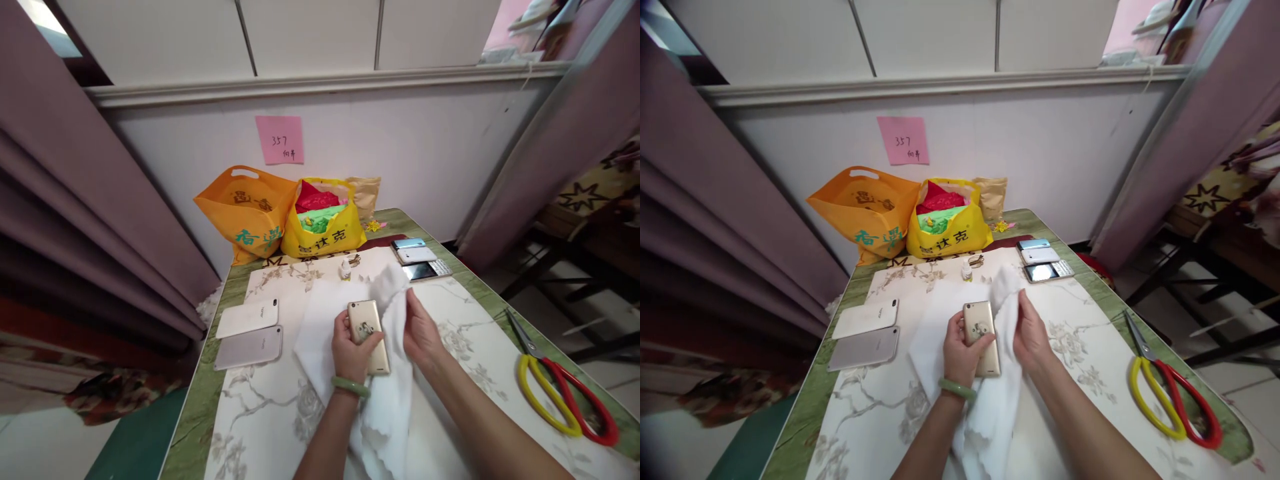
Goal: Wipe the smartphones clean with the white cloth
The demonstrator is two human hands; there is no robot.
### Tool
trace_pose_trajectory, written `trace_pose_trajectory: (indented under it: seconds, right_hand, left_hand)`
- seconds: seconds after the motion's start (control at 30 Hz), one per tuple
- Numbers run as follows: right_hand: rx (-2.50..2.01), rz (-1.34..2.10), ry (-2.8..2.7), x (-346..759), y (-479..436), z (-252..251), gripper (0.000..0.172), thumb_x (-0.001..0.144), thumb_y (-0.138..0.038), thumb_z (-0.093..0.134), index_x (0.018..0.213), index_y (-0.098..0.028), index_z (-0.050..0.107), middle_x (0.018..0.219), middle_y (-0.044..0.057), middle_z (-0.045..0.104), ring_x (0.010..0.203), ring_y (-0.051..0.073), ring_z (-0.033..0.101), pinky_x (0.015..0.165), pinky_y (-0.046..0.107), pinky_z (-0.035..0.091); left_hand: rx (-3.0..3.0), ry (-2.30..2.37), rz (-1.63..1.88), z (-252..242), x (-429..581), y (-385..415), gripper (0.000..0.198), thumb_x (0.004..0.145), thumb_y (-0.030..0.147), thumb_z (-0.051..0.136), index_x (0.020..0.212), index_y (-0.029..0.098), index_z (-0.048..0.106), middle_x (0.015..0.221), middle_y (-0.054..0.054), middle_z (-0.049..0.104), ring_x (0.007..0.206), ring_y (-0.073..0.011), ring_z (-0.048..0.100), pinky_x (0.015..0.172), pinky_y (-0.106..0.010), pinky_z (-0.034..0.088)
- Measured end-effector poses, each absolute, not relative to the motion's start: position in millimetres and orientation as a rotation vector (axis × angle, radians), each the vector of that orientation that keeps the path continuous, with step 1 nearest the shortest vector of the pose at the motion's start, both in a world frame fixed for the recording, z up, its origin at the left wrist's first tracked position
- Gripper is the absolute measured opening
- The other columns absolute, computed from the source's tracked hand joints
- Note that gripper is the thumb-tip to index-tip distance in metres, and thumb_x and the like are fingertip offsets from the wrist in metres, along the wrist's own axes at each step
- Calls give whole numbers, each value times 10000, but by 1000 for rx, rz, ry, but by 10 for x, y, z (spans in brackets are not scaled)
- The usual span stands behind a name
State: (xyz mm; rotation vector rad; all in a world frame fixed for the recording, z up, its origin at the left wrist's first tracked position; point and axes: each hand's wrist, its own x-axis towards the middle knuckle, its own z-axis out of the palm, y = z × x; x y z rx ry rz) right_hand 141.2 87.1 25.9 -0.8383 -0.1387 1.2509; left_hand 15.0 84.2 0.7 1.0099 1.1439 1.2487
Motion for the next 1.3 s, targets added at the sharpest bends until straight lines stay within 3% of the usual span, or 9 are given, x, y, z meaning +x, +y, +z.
trace_pose_trajectory:
  seconds: [0.07,0.2,0.37,0.47,0.57,0.7,0.93,1.1,1.3]
  right_hand:
    - [-890,1303,-157,1310,929,265,346,744,-489,742,907,-188,691,853,47,745,873,248,695,791,365,575]
    - [-959,1271,-216,1207,997,286,351,651,-409,832,894,-195,696,818,19,737,785,210,691,732,319,572]
    - [-1021,1345,-337,1206,994,330,635,603,-327,862,1192,-232,644,788,-4,731,694,173,674,681,288,549]
    - [-1062,1363,-400,1182,975,299,627,597,-352,864,1172,-216,656,780,3,731,665,168,666,657,280,538]
    - [-1104,1407,-511,1128,930,227,508,619,-446,837,1028,-170,713,776,38,736,663,197,666,654,307,533]
    - [-1201,1355,-727,1060,816,150,487,676,-550,761,969,-162,736,770,46,736,680,224,659,658,322,513]
    - [-1443,1103,-1180,1059,608,171,319,762,-489,686,896,-207,753,837,14,740,778,223,644,685,277,461]
    - [-1323,1331,-884,1079,793,191,381,695,-542,729,754,-167,701,641,5,679,566,164,586,550,262,433]
    - [-1270,1351,-674,1127,986,243,442,619,-558,782,790,-161,689,586,-5,656,504,155,570,527,272,462]
  left_hand:
    - [1004,1061,1245,22,138,842,721,542,252,859,1181,181,530,1035,-85,682,862,-204,668,781,-319,526]
    - [815,889,1303,5,93,885,476,728,368,732,1136,166,593,1062,-94,686,941,-207,650,831,-319,503]
    - [752,945,1203,-42,85,942,305,756,428,707,834,138,656,748,-21,678,668,-132,599,634,-242,467]
    - [711,976,1225,-52,98,955,339,718,460,733,714,140,621,624,21,618,562,-100,533,551,-217,420]
    - [581,969,1309,-54,106,963,351,694,473,747,734,146,626,629,23,627,569,-109,555,559,-224,433]
    - [410,973,1450,-57,93,1008,368,673,479,757,798,149,653,673,5,661,615,-136,609,596,-249,469]
    - [141,1038,1645,-62,24,1113,433,659,536,745,838,156,644,700,-8,674,616,-138,620,595,-261,480]
    - [373,986,1517,-34,40,1049,401,683,512,732,831,148,649,683,2,662,609,-133,600,589,-249,467]
    - [736,905,1291,-8,17,965,297,741,418,714,867,150,685,724,-4,673,668,-134,601,634,-231,461]
